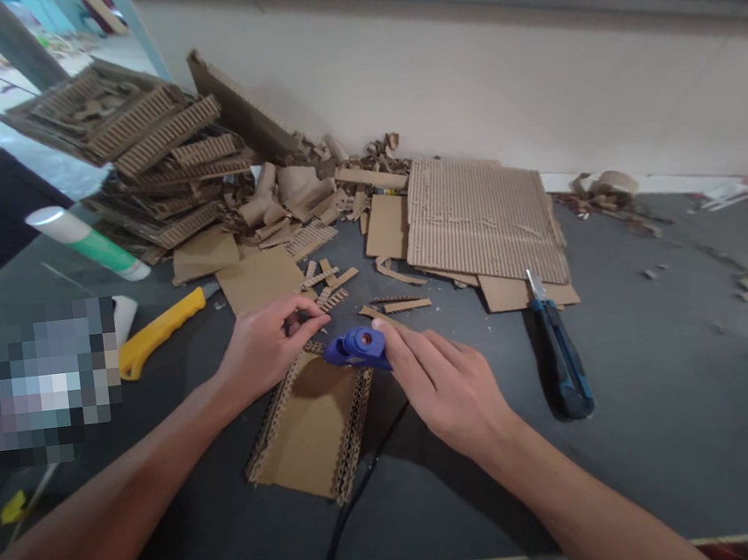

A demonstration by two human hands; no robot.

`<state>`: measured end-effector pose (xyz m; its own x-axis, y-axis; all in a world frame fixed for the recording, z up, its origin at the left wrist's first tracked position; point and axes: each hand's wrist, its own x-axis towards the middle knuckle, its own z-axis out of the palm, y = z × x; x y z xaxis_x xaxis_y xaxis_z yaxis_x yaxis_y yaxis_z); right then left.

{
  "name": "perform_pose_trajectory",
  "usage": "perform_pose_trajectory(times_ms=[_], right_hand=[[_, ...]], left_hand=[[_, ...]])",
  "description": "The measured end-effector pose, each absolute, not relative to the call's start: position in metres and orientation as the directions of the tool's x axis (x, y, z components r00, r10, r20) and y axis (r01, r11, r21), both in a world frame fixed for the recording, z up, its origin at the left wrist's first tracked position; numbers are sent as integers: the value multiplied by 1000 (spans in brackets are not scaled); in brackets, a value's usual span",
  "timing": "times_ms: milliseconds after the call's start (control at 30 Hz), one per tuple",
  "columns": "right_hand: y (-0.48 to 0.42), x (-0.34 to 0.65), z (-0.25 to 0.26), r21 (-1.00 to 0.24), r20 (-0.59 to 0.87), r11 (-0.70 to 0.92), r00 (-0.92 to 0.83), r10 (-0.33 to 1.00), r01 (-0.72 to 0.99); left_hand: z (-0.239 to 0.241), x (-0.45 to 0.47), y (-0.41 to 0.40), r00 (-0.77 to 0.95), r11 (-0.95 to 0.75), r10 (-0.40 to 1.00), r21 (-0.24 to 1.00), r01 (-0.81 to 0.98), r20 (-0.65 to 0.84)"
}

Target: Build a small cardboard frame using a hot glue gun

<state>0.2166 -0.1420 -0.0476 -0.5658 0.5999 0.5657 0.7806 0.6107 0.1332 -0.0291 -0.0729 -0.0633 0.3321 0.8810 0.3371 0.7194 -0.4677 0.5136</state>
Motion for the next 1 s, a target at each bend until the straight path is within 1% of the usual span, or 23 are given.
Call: perform_pose_trajectory(times_ms=[200,433,600,800,1000], right_hand=[[-144,220,-39,141,600,604,-554,577,784],[-146,224,-34,174,605,590,-558,568,789],[-147,226,-30,168,607,605,-566,558,778],[-147,229,-25,183,612,612,-577,541,769],[-145,234,-25,190,601,598,-574,557,779]], left_hand=[[-61,-29,-73,337,-464,884,513,722,325],[-61,-29,-74,336,-462,885,505,729,324],[-61,-29,-74,340,-465,883,505,727,324],[-63,-29,-73,349,-489,869,497,717,351],[-64,-28,-75,336,-489,866,492,720,370]])
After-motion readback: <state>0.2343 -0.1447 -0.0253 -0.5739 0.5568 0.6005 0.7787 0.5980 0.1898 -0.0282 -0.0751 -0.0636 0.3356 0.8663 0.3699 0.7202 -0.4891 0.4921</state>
